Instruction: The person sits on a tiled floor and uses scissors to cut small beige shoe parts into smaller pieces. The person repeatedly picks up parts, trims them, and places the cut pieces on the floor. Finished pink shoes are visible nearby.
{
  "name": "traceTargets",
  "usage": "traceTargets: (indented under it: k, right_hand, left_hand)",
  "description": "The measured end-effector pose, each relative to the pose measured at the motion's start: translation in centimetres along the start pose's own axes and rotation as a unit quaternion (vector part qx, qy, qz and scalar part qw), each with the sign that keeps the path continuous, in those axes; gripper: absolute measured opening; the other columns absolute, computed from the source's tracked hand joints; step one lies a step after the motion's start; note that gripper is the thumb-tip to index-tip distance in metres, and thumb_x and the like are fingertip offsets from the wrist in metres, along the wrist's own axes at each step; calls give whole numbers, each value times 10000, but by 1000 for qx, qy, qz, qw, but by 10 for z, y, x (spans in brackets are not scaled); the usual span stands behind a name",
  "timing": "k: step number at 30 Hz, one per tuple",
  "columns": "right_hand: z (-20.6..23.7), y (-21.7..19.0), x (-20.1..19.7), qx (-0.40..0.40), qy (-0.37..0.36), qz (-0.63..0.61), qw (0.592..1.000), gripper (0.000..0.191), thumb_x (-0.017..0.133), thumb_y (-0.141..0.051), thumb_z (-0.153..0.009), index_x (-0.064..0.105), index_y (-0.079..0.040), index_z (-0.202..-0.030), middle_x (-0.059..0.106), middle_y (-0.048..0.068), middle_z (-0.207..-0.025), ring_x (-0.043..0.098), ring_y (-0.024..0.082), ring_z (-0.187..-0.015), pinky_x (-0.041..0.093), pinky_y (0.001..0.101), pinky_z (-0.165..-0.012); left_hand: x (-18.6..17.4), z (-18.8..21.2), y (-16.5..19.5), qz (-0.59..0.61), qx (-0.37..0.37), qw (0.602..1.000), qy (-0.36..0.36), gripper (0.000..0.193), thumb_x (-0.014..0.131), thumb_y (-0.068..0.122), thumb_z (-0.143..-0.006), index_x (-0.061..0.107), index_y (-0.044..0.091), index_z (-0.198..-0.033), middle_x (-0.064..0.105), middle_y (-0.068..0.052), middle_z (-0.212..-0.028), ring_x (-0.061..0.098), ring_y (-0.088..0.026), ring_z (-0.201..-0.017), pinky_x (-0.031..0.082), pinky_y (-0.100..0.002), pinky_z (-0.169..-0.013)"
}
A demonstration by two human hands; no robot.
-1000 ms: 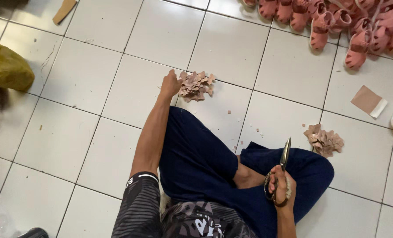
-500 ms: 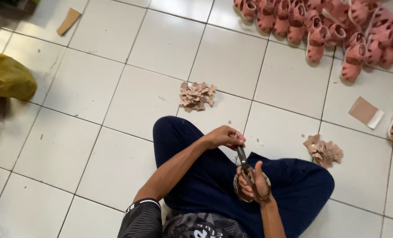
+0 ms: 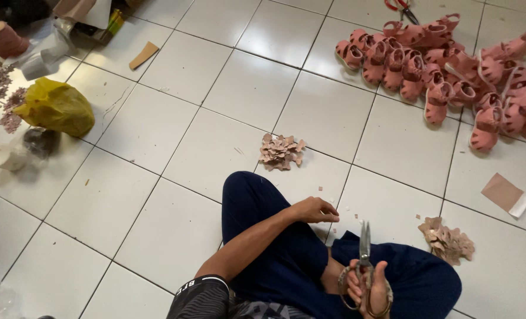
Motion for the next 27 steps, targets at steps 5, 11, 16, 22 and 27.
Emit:
traceTargets:
  k: [5,11,16,22,27]
  right_hand:
    - [44,-39,-41,-164,63,-49,983,653,466,-686,-1045,598,-49,-1108,478,29,-632,400,95,-402,332,217,-357]
    - [99,-136,-79,-355,179,-104,911,429,518,-566,-1104,623,-159,-1017,461,-28,-673,381,63,-472,307,212,-442]
    - [121,-201,-90,-417,453,102,781,235,727,-320,-944,624,-122,-1017,669,65,-748,479,104,-454,341,249,-399]
    - [89,-236,-105,-277,551,394,682,374,890,-228,-839,615,-35,-1004,742,115,-834,694,213,-702,544,338,-620]
    - [48,-248,-119,-228,576,506,600,281,783,-177,-848,663,-120,-1095,766,114,-949,725,342,-903,554,451,-751]
  left_hand:
    - [8,-4,9,-89,116,985,91,456,777,295,-883,683,33,-1245,737,-179,-1179,760,-303,-985,614,-388,-831]
    - [11,-18,11,-156,172,930,284,269,807,155,-821,721,41,-1049,728,-189,-1102,692,-380,-1032,553,-431,-905]
    - [22,-19,22,-388,199,854,283,475,858,204,-641,729,10,-1055,675,-302,-1117,639,-459,-1070,532,-509,-874]
    - [54,-21,28,-178,99,976,74,331,747,192,-888,733,33,-1178,748,-218,-1104,734,-329,-986,606,-402,-829]
    - [50,-24,21,-172,88,972,137,262,720,156,-908,740,22,-1132,755,-197,-1086,744,-313,-995,612,-390,-850]
Point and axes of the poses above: each hand's wrist, its own z-axis away from the middle knuckle, its own x-axis out of the palm, y = z × x, the point moved 2 cm from there along -z, towards the middle knuckle
